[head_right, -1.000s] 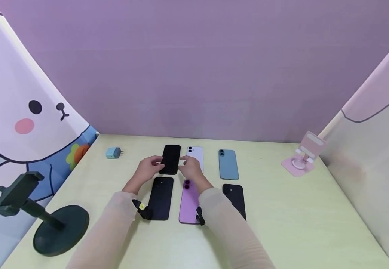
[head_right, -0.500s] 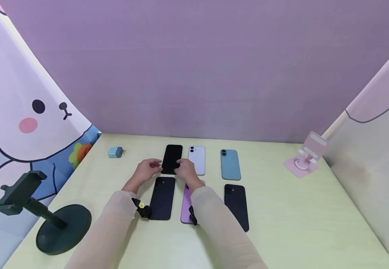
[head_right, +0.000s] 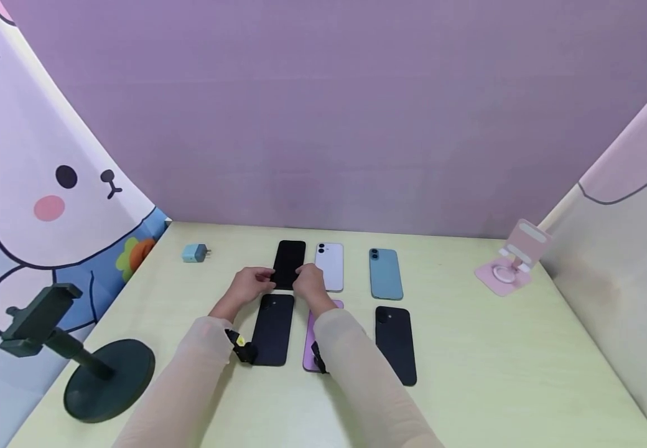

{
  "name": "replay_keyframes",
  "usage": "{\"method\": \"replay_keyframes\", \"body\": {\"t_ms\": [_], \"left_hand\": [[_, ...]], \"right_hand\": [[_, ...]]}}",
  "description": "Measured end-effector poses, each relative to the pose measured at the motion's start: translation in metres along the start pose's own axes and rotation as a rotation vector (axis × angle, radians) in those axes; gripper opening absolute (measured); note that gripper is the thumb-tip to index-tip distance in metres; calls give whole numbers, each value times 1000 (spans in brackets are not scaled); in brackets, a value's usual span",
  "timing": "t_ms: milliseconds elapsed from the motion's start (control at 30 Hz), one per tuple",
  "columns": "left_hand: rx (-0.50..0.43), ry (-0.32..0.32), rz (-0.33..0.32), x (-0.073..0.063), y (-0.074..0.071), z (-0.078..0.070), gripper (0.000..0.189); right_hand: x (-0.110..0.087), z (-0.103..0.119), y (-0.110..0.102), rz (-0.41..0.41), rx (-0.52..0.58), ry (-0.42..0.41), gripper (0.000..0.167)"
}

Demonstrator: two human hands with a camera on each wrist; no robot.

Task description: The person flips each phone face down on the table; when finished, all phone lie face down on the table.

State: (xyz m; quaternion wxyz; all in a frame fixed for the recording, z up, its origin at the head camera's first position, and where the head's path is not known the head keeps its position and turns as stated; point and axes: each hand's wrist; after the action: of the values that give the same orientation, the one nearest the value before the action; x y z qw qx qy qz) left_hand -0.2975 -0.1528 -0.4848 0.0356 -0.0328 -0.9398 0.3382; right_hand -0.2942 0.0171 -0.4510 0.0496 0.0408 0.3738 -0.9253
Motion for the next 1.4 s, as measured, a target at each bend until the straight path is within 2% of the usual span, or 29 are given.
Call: {"method": "replay_keyframes", "body": {"t_ms": [267, 600, 767, 900, 1100, 1400], "left_hand": [[-30, -39, 0, 0, -1, -4, 33], [-44, -68, 3, 0, 1, -4, 33], [-32, -52, 18, 1, 0, -5, 32], [0, 3, 37, 2, -2, -8, 32], [94, 90, 38, 3, 0, -16, 29], [-48, 94, -6, 1, 8, -23, 33]], "right_hand": [[1, 3, 0, -22, 56, 67, 41], [1, -2, 0, -12, 137, 39, 46], [-1, -5, -3, -17, 202, 18, 45], [0, -8, -3, -35, 331, 10, 45], [-1, -8, -4, -17, 545, 19, 56], [-2, -6, -9, 56, 735, 25, 50]]}}
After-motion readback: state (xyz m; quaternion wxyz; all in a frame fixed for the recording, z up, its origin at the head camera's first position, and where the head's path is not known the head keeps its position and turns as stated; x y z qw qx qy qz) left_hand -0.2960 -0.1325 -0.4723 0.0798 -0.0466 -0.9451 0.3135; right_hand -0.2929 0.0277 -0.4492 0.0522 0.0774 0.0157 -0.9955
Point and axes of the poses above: each hand's wrist, its own x-axis towards the middle knuckle, its own y-axis out of the palm, z = x × y
